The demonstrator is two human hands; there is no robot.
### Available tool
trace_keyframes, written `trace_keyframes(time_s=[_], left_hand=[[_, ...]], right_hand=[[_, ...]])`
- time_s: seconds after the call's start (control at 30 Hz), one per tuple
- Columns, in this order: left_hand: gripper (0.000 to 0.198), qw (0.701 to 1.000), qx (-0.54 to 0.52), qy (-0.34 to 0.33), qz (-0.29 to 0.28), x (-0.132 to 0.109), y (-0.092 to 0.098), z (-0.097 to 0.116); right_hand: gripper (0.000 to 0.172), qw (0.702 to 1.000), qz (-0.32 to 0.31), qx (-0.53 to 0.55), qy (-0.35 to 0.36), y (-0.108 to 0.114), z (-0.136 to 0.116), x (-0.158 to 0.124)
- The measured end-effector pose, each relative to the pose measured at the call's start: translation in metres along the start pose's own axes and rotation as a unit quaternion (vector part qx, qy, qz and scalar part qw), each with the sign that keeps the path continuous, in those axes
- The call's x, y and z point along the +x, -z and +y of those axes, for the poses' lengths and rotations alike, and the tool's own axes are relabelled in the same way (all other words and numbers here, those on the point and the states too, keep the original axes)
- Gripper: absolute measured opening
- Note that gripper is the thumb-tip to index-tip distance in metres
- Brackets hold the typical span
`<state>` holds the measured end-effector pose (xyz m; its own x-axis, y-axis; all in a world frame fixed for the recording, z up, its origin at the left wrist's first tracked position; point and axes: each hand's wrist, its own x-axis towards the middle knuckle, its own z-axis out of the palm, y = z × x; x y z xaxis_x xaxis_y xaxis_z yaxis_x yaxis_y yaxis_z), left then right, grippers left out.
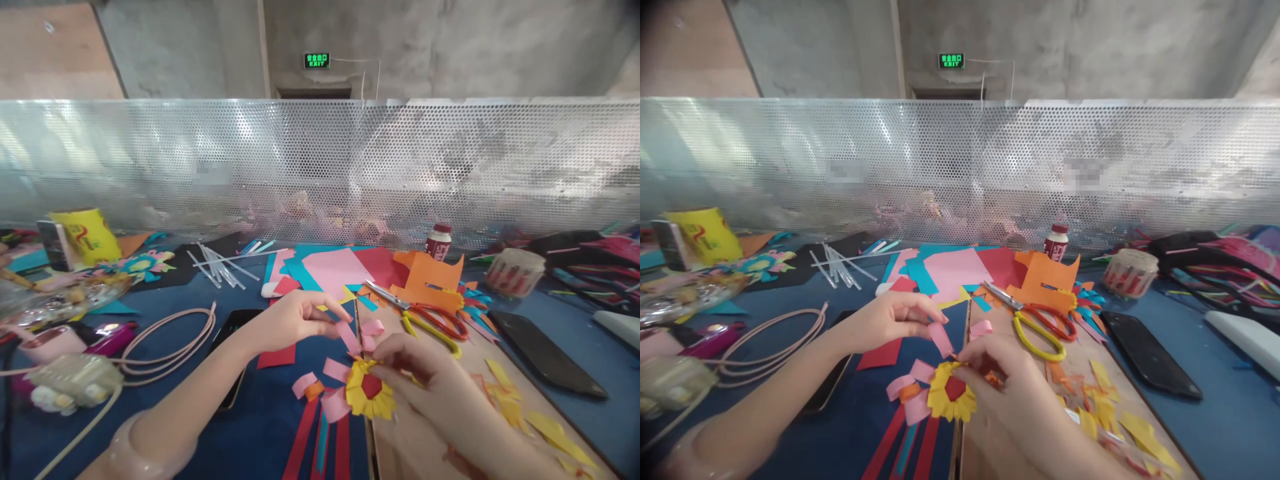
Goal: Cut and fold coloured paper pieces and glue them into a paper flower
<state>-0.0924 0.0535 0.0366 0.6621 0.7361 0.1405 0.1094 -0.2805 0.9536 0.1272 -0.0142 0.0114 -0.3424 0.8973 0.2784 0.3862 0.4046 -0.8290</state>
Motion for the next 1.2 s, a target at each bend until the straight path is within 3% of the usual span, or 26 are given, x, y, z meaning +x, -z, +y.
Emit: trace_keyframes(time_s=[0.27, 0.7, 1.2], left_hand=[[0.022, 1.000, 0.005, 0.014, -0.021, -0.0011, -0.0048, 0.0041], [0.022, 0.999, -0.011, 0.004, -0.049, -0.0032, -0.0078, 0.0049], [0.025, 0.997, -0.022, 0.039, -0.060, -0.0050, -0.0104, 0.0083]], right_hand=[[0.011, 0.998, 0.026, 0.006, 0.059, 0.0011, 0.0077, -0.0010], [0.010, 0.998, 0.020, -0.016, 0.058, 0.0029, 0.0014, -0.0029], [0.010, 0.998, 0.022, -0.018, 0.055, 0.0022, 0.0007, -0.0017]])
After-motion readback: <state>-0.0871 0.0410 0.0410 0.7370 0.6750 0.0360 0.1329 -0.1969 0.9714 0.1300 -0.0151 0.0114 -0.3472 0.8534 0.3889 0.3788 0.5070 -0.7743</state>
